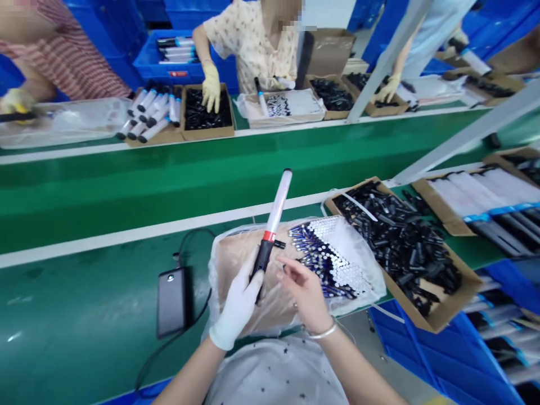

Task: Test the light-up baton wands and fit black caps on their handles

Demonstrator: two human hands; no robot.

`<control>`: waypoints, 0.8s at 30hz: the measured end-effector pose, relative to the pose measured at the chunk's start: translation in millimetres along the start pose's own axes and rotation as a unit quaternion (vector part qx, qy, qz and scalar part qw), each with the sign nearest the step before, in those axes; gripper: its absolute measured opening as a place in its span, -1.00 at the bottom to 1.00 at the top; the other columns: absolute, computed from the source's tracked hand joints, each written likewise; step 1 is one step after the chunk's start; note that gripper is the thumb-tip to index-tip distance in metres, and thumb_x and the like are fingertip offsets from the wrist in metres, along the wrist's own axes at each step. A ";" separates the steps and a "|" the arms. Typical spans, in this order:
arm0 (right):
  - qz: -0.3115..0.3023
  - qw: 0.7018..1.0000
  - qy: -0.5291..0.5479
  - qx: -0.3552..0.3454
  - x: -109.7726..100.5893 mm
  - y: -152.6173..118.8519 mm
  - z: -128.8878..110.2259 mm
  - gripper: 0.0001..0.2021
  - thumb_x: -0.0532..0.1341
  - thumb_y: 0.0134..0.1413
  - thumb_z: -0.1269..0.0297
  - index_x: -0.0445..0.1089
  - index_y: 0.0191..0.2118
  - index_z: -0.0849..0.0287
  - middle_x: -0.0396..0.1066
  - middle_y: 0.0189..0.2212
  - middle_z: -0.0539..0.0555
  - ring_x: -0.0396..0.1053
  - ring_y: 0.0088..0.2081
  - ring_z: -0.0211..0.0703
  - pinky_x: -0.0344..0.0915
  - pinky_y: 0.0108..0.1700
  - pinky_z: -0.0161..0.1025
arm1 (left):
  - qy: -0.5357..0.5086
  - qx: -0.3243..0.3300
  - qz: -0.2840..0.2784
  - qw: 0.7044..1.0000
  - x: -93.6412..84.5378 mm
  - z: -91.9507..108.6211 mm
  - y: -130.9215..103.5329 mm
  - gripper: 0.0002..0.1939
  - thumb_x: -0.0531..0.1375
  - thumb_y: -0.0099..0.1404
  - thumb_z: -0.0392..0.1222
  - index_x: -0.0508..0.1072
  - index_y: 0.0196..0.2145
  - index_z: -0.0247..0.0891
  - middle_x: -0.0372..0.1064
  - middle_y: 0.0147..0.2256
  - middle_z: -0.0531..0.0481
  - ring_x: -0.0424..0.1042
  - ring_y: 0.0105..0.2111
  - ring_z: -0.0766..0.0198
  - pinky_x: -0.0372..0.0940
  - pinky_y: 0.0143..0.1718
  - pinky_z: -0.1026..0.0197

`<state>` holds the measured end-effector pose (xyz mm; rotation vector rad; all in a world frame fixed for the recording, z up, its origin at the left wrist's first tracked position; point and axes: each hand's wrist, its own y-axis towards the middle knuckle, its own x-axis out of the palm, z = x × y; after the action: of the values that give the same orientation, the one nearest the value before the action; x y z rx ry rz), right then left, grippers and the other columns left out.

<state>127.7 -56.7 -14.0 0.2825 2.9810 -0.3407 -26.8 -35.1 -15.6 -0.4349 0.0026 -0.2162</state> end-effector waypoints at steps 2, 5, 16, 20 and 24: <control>0.066 0.998 0.005 0.012 -48.6 5.3 2.8 -0.60 0.24 0.06 0.09 0.47 -0.03 0.21 0.30 -0.43 0.01 0.18 -0.48 -0.36 0.17 -0.44 -0.40 | -0.006 -0.040 -0.008 0.999 5.0 1.8 5.6 -0.30 0.08 0.35 0.03 -0.01 0.36 -0.21 0.07 -0.57 0.18 0.07 -0.58 0.42 0.10 -0.55 0.33; 0.242 0.963 -0.113 0.038 -147.4 31.8 11.9 -0.51 0.16 0.10 0.01 0.40 0.04 0.24 0.38 -0.41 0.06 0.18 -0.53 -0.36 0.15 -0.48 -0.39 | 0.009 -0.059 0.013 0.998 14.0 7.7 14.6 -0.29 0.08 0.35 0.04 0.00 0.35 -0.23 0.10 -0.55 0.16 0.08 -0.55 0.42 0.10 -0.53 0.33; 0.171 0.931 -0.307 0.093 -251.2 154.3 84.8 -0.79 0.34 -0.36 0.24 0.46 -0.45 0.16 0.41 -0.56 0.05 0.42 -0.38 -0.04 0.33 -0.20 -0.17 | -0.021 -0.088 0.020 0.996 52.0 38.8 55.0 -0.24 0.09 0.32 -0.11 -0.12 0.39 -0.17 0.16 -0.58 0.15 0.12 -0.55 0.38 0.12 -0.49 0.30; 0.178 0.942 -0.258 0.119 -269.2 150.4 82.5 -0.73 0.33 -0.38 0.24 0.48 -0.38 0.16 0.46 -0.52 0.07 0.47 -0.29 0.03 0.37 -0.07 -0.06 | -0.025 -0.101 0.046 0.993 50.7 34.6 59.7 -0.27 0.10 0.32 -0.09 -0.04 0.37 -0.17 0.18 -0.54 0.13 0.12 -0.54 0.39 0.12 -0.49 0.30; 0.186 0.965 -0.133 0.128 -280.3 139.4 70.8 -0.45 0.26 -0.23 0.03 0.38 -0.07 0.21 0.51 -0.41 0.10 0.52 -0.24 -0.02 0.46 -0.09 -0.05 | -0.053 -0.084 0.036 0.994 51.0 26.8 61.7 -0.32 0.12 0.32 -0.07 0.05 0.34 -0.17 0.17 -0.53 0.12 0.13 -0.55 0.39 0.13 -0.51 0.29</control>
<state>436.0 12.4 -70.5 0.7464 2.5479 -0.6586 37.0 20.1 -14.8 -0.6122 -0.0671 -0.1222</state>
